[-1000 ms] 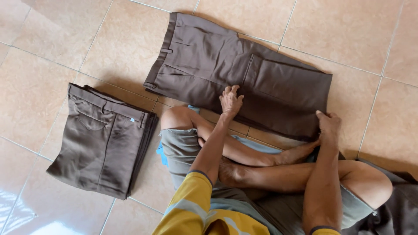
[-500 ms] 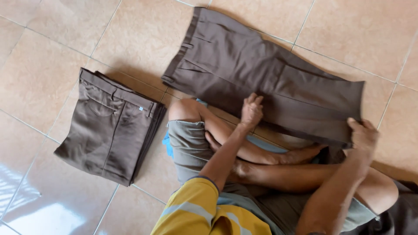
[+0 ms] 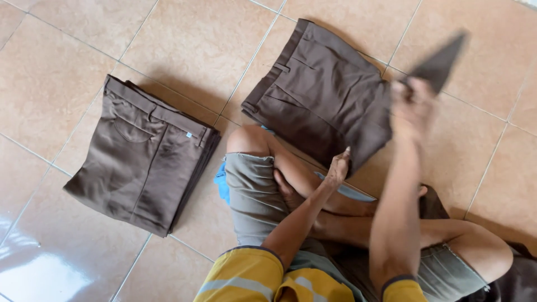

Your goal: The person sits on a tiled floor and folds brown trousers by hand. They smooth the fabric, fold the legs together, and then fold the garment into a compact rectangle, placing it on a growing stack of folded trousers.

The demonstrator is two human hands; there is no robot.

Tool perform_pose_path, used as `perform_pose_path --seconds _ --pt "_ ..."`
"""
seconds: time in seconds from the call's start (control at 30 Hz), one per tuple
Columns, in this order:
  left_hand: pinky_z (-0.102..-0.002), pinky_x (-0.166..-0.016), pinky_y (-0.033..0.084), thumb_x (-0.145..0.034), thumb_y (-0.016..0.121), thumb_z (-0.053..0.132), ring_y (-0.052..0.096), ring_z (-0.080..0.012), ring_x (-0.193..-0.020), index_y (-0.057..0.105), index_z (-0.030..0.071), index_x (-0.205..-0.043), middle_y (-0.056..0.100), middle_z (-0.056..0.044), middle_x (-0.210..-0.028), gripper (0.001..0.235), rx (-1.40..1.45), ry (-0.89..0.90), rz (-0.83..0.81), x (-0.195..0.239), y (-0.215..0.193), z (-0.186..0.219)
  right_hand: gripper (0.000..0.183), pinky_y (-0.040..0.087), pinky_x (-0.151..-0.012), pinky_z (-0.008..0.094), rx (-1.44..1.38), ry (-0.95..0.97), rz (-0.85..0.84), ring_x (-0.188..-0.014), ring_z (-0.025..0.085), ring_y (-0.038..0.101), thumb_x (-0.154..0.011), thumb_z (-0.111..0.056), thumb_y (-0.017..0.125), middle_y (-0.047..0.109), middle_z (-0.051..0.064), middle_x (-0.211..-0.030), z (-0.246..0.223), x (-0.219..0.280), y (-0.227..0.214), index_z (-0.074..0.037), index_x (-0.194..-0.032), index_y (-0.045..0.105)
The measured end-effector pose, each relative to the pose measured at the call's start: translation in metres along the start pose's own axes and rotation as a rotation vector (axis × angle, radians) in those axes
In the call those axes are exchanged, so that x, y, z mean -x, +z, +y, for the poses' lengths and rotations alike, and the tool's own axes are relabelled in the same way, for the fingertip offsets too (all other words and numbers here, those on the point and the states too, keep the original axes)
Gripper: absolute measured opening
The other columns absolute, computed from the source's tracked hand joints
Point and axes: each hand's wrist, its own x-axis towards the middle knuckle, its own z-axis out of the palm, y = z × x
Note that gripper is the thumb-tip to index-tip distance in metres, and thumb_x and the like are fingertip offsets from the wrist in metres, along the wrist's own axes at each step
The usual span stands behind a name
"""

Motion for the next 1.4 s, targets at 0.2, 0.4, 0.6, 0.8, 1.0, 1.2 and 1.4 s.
perform_pose_path --seconds 0.2,0.4,0.6,0.8,1.0,1.2,1.4 --pt "-0.026 -0.125 0.030 -0.106 0.059 0.050 0.035 -0.0218 -0.151 0.040 0.010 -0.160 0.039 -0.010 -0.163 0.070 0.310 -0.290 0.027 0.035 -0.029 0.013 0.034 0.065 -0.077 0.049 -0.442 0.424 -0.542 -0.096 0.044 0.072 -0.112 -0.022 0.046 0.065 0.035 -0.120 -0.094 0.025 0.070 -0.006 -0.142 0.054" --pt "-0.046 -0.125 0.025 -0.100 0.055 0.035 0.030 -0.0374 -0.151 0.042 -0.003 -0.151 0.033 -0.025 -0.161 0.064 0.625 -0.417 0.255 0.065 -0.001 0.104 0.079 0.031 -0.128 0.042 0.483 0.850 -0.409 -0.149 0.030 0.039 -0.095 -0.023 0.051 0.041 0.015 -0.163 0.102 0.152 0.076 -0.016 -0.166 0.017" --pt "-0.038 -0.113 0.045 -0.096 0.059 0.043 0.045 -0.0429 -0.140 0.037 -0.012 -0.152 0.041 -0.028 -0.154 0.081 0.562 -0.498 0.099 0.044 -0.011 0.040 0.042 0.063 -0.068 0.047 -0.073 0.983 -0.101 -0.089 0.039 0.072 -0.083 -0.034 0.091 0.071 0.021 -0.103 0.216 0.181 0.060 -0.011 -0.113 0.073" --pt "-0.028 -0.065 0.064 -0.061 0.090 0.040 0.077 -0.0147 -0.078 0.079 0.040 -0.077 0.077 0.013 -0.079 0.020 -0.851 -0.078 -0.153 -0.019 -0.077 0.072 0.089 0.043 -0.108 0.049 0.060 1.177 -0.252 -0.093 0.028 0.070 -0.087 -0.083 0.075 0.068 0.018 -0.110 0.155 0.157 -0.007 -0.010 -0.137 0.061" --pt "-0.058 -0.101 0.043 -0.096 0.057 0.046 0.056 -0.0347 -0.118 0.054 0.015 -0.124 0.061 -0.010 -0.122 0.042 -1.134 0.047 0.487 -0.056 -0.123 0.168 0.081 0.055 -0.094 0.047 -0.033 1.175 -0.298 -0.124 0.041 0.059 -0.106 -0.064 0.060 0.054 0.028 -0.141 0.129 0.146 -0.018 0.001 -0.153 0.044" --pt "-0.056 -0.104 0.040 -0.089 0.070 0.050 0.050 -0.0285 -0.120 0.066 0.025 -0.113 0.053 0.000 -0.121 0.035 -1.198 0.003 0.511 -0.075 -0.132 0.160 0.069 0.058 -0.064 0.040 0.081 1.127 -0.379 -0.089 0.032 0.065 -0.107 -0.062 0.056 0.064 0.020 -0.121 0.148 0.149 -0.008 -0.005 -0.145 0.056" --pt "-0.053 -0.098 0.052 -0.100 0.058 0.035 0.066 -0.0348 -0.116 0.063 0.016 -0.120 0.067 -0.014 -0.115 0.028 -0.934 -0.046 0.558 -0.098 -0.176 0.132 0.079 0.057 -0.086 0.047 0.152 1.124 -0.443 -0.116 0.034 0.062 -0.103 -0.066 0.058 0.060 0.022 -0.136 0.097 0.126 -0.014 -0.002 -0.147 0.054"
